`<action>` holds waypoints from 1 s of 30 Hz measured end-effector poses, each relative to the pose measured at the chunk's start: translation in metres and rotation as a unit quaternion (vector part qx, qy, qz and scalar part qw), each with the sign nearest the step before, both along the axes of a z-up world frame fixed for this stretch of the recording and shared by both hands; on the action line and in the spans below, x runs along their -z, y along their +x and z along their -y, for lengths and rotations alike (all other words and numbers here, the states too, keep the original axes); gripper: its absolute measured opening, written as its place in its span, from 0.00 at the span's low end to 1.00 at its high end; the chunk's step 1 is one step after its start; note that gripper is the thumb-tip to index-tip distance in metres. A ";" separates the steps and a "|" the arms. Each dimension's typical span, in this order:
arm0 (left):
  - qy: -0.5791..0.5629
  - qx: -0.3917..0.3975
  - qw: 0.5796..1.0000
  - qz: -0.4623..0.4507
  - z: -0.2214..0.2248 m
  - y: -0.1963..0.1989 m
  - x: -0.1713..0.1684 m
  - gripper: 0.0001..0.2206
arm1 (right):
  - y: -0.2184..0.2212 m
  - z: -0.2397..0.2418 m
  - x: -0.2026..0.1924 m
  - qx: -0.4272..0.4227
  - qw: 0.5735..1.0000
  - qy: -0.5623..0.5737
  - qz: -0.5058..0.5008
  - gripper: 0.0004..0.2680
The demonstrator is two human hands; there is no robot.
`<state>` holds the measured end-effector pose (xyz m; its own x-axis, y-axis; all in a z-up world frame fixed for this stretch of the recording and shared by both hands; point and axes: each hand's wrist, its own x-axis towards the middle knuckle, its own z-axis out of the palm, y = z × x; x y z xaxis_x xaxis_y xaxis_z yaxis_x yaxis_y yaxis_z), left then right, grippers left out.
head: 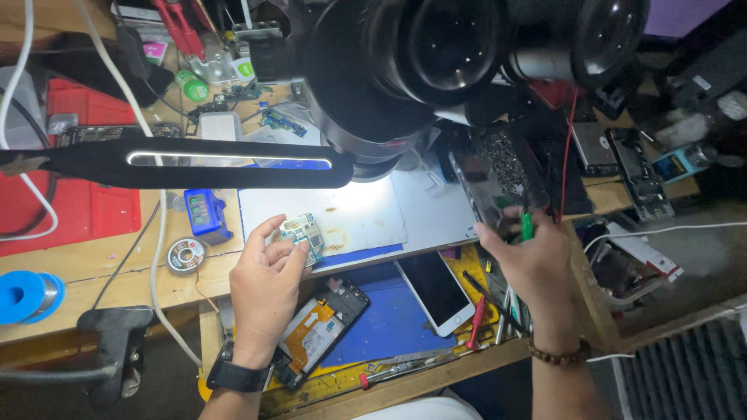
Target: The person disassembles a mobile phone, disconnects the internal battery and motherboard components, and then places the motherboard onto a testing fixture to diagnose it.
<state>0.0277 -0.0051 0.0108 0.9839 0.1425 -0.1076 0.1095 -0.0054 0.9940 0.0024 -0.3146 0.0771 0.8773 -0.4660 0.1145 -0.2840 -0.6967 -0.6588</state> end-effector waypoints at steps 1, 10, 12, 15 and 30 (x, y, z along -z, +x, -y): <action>0.008 -0.002 1.000 0.000 -0.001 0.000 -0.001 0.22 | 0.005 -0.002 0.000 0.007 1.000 0.000 0.016 0.15; -0.051 0.010 0.998 0.022 -0.007 -0.002 0.004 0.23 | 0.057 -0.018 0.009 0.040 0.977 -0.208 0.028 0.21; -0.026 0.014 0.999 0.019 -0.011 -0.001 0.001 0.22 | 0.072 -0.020 0.017 0.044 0.965 -0.257 0.022 0.23; -0.021 0.029 0.999 0.020 -0.014 -0.002 0.000 0.22 | 0.089 -0.022 0.033 0.054 0.969 -0.240 0.014 0.21; -0.031 0.070 0.997 -0.003 -0.018 0.002 -0.007 0.21 | 0.058 -0.005 0.060 -0.099 0.969 -0.117 0.192 0.17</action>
